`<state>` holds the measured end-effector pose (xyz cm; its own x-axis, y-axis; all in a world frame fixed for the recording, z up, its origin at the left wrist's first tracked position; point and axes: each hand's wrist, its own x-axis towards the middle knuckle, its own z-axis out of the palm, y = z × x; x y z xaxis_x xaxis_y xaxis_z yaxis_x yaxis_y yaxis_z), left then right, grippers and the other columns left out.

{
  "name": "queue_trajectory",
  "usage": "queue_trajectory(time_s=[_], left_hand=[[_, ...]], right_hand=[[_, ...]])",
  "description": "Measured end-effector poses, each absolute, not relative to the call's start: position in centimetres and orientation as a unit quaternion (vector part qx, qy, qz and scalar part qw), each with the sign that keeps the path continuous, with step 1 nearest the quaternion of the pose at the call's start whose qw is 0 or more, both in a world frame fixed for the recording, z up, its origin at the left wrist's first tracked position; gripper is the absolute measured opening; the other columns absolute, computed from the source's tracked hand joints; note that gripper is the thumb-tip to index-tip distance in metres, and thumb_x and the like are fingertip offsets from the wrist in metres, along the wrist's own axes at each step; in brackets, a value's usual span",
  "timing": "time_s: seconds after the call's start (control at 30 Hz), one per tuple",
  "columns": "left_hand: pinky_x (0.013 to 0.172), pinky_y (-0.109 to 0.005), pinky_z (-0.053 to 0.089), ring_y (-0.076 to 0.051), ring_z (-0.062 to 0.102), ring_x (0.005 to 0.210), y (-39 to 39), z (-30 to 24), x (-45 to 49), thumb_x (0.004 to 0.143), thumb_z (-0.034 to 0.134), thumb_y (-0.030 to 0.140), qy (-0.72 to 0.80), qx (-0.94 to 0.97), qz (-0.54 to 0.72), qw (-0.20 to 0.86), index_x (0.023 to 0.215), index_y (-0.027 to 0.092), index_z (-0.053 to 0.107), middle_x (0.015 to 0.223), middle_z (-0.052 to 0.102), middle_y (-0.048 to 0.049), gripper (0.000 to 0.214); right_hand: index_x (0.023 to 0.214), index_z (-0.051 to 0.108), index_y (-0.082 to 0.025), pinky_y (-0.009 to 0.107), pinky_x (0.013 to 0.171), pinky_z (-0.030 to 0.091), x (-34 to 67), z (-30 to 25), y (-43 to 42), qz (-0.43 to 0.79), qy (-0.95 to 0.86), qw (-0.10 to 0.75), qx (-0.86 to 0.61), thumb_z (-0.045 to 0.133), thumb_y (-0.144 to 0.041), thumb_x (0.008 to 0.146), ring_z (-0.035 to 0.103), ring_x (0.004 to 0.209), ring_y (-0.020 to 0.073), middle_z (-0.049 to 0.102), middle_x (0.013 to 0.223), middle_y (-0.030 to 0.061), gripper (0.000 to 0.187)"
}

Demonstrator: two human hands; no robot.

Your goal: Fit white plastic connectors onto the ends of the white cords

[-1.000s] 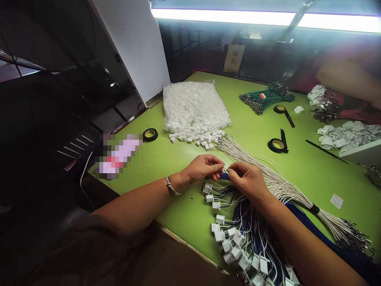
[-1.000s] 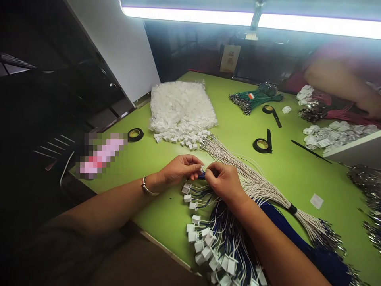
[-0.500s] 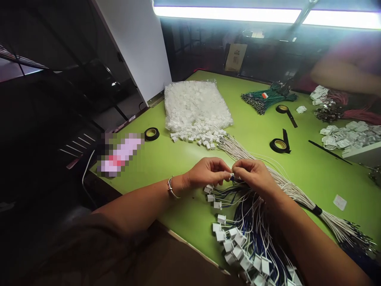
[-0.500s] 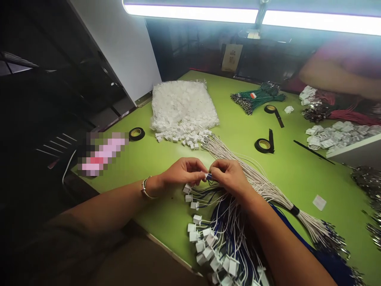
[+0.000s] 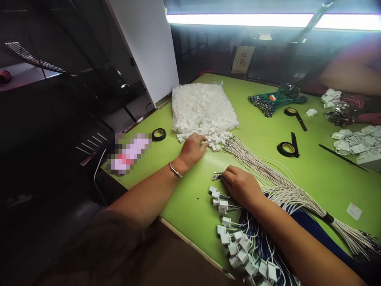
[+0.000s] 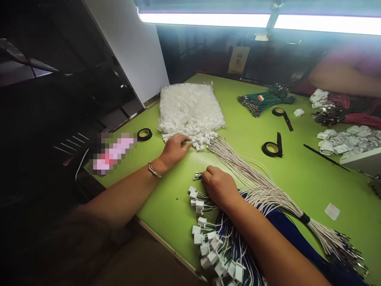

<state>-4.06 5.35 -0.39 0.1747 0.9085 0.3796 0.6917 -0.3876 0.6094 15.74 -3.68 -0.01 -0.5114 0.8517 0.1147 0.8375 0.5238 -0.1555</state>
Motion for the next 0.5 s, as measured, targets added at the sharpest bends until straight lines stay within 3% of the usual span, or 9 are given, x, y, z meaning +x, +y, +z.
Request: queue_trajectory(time_s=[0.23, 0.4, 0.5], left_hand=[[0.081, -0.032, 0.043, -0.019, 0.055, 0.084, 6.5, -1.7, -3.6, 0.08, 0.051, 0.009, 0.539, 0.794, 0.27, 0.078, 0.081, 0.015, 0.065, 0.083, 0.063, -0.0066, 0.016], [0.078, -0.032, 0.047, -0.02, 0.057, 0.085, 5.8, -1.2, -3.6, 0.082, 0.043, 0.006, 0.564, 0.784, 0.254, 0.049, 0.106, 0.016, 0.065, 0.094, 0.057, -0.01, 0.034], [0.081, -0.031, 0.048, -0.017, 0.057, 0.084, 5.4, -0.6, -3.6, 0.083, 0.045, 0.008, 0.558, 0.76, 0.319, 0.098, 0.106, 0.015, 0.066, 0.093, 0.053, -0.0085, 0.032]], right_hand=[[0.081, 0.063, -0.018, 0.025, 0.063, 0.038, 16.2, -0.5, -3.4, 0.128, -0.853, 0.185, -0.471, 0.047, -0.022, 0.089, 0.055, 0.072, 0.0143, 0.06, 0.082, 0.005, 0.018], [0.077, 0.061, -0.018, 0.026, 0.066, 0.041, 16.6, -0.8, -2.8, 0.19, -0.828, 0.232, -0.474, 0.051, -0.021, 0.085, 0.055, 0.071, 0.015, 0.059, 0.078, 0.0043, 0.013], [0.076, 0.062, -0.019, 0.026, 0.067, 0.043, 16.8, -0.9, -2.6, 0.223, -0.809, 0.265, -0.476, 0.053, -0.023, 0.083, 0.056, 0.07, 0.0149, 0.061, 0.075, 0.0034, 0.012]])
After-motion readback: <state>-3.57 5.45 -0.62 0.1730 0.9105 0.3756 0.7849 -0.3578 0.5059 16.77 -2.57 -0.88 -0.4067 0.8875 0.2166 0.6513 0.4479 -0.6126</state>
